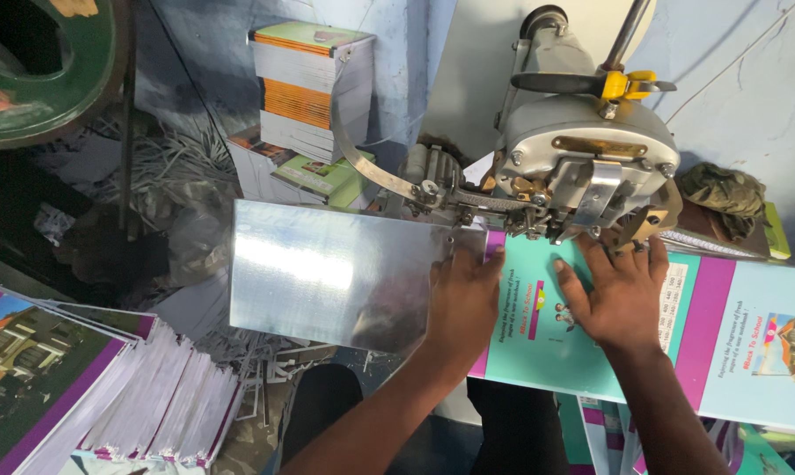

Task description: The person feeds printed book covers into a sewing machine to stitch the spine, then removes the bound book and stacks it. This process is repeated for several covers throughout the clip.

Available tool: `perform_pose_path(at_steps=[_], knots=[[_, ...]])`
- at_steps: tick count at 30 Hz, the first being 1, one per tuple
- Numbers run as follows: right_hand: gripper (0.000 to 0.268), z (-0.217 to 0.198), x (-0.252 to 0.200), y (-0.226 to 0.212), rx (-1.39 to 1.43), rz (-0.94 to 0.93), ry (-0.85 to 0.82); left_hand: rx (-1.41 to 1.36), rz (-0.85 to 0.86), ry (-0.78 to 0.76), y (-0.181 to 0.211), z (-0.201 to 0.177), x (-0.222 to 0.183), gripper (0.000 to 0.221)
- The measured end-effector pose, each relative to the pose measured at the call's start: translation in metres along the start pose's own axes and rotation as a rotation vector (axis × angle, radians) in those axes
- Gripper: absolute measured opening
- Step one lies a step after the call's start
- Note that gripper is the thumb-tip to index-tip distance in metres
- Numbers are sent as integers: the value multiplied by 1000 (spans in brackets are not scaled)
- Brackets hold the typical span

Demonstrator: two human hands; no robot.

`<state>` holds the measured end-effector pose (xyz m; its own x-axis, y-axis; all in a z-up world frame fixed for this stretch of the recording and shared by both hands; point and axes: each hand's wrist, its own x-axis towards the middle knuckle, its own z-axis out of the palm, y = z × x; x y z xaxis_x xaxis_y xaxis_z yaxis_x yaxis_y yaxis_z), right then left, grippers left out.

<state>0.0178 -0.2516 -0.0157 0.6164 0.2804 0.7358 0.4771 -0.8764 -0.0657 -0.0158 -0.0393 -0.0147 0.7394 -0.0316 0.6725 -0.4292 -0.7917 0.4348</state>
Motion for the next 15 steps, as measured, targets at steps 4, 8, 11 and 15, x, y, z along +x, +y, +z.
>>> perform_pose_path(at_steps=[4,8,11,15], knots=[[51,-2,-1,7,-13,34,-15,-24,9,-3,4,4,-2,33],[50,-4,-4,14,-39,22,-9,16,29,-26,7,11,-2,33],[50,-4,-6,18,-24,0,9,27,9,-45,8,15,-3,33],[51,-3,-7,21,-43,11,-3,40,19,-54,8,15,-4,33]])
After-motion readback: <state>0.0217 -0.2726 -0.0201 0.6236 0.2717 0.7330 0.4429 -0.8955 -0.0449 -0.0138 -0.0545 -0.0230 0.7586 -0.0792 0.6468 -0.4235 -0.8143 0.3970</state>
